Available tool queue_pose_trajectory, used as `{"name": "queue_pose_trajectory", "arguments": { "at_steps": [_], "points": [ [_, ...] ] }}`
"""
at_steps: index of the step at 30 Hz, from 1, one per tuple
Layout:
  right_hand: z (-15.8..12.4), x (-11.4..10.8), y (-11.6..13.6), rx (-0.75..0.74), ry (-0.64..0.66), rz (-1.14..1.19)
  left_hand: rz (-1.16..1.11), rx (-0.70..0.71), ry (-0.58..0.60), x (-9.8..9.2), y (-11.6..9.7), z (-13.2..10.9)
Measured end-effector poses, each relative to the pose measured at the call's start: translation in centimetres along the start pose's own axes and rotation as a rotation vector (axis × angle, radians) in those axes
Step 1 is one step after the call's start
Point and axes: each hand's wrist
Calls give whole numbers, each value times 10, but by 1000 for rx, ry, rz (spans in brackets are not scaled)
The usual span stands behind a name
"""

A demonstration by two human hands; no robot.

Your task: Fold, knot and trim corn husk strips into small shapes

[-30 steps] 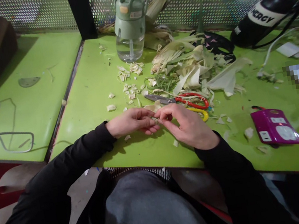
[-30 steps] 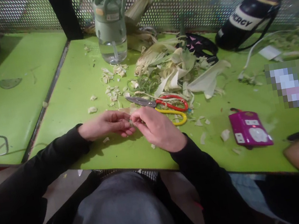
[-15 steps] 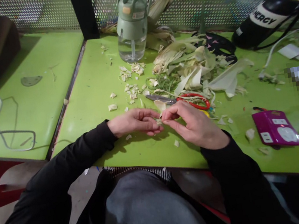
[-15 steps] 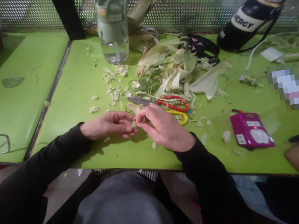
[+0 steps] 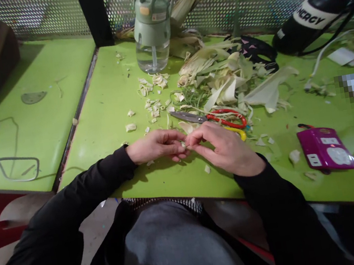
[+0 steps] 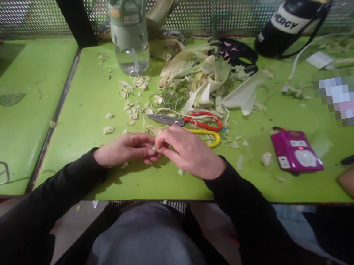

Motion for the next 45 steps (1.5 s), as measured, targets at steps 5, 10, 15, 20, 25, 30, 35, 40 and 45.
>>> {"name": "queue_pose_trajectory", "arguments": {
  "at_steps": [5, 10, 15, 20, 25, 30, 35, 40, 45],
  "points": [
    [2, 0, 1, 27, -75, 38, -103, 7, -19, 0, -3, -2],
    [4, -5, -4, -14, -118, -104, -151, 12, -8, -3, -2, -2],
    [3, -4, -8, -73, -108, -152, -128, -16, 15, -3, -3, -4],
    [4, -8, -10, -159, -68, -202, -83, -22, 17, -3, -2, -4],
    [4, -14, -10, -170, 19, -183, -10, -31, 30, -4, -1, -2],
    [3, -10, -8, -178, 55, -127, 65, -53, 72, -3, 1, -1],
    [3, -7, -8, -100, -22, -55, -7, -24, 46, -2, -2, -2],
    [4, -7, -5, 14, -170, -57, -100, -6, 11, 0, -3, -4],
    [4, -6, -3, 42, -196, 19, -117, 43, 33, -1, -2, -4]
  ]
}}
Point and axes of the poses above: each hand's wrist, its own z-axis towards the middle knuckle, its own x-axis out of the palm, y = z × x, and after that the axes turned 9 degrees about -z, right-handed
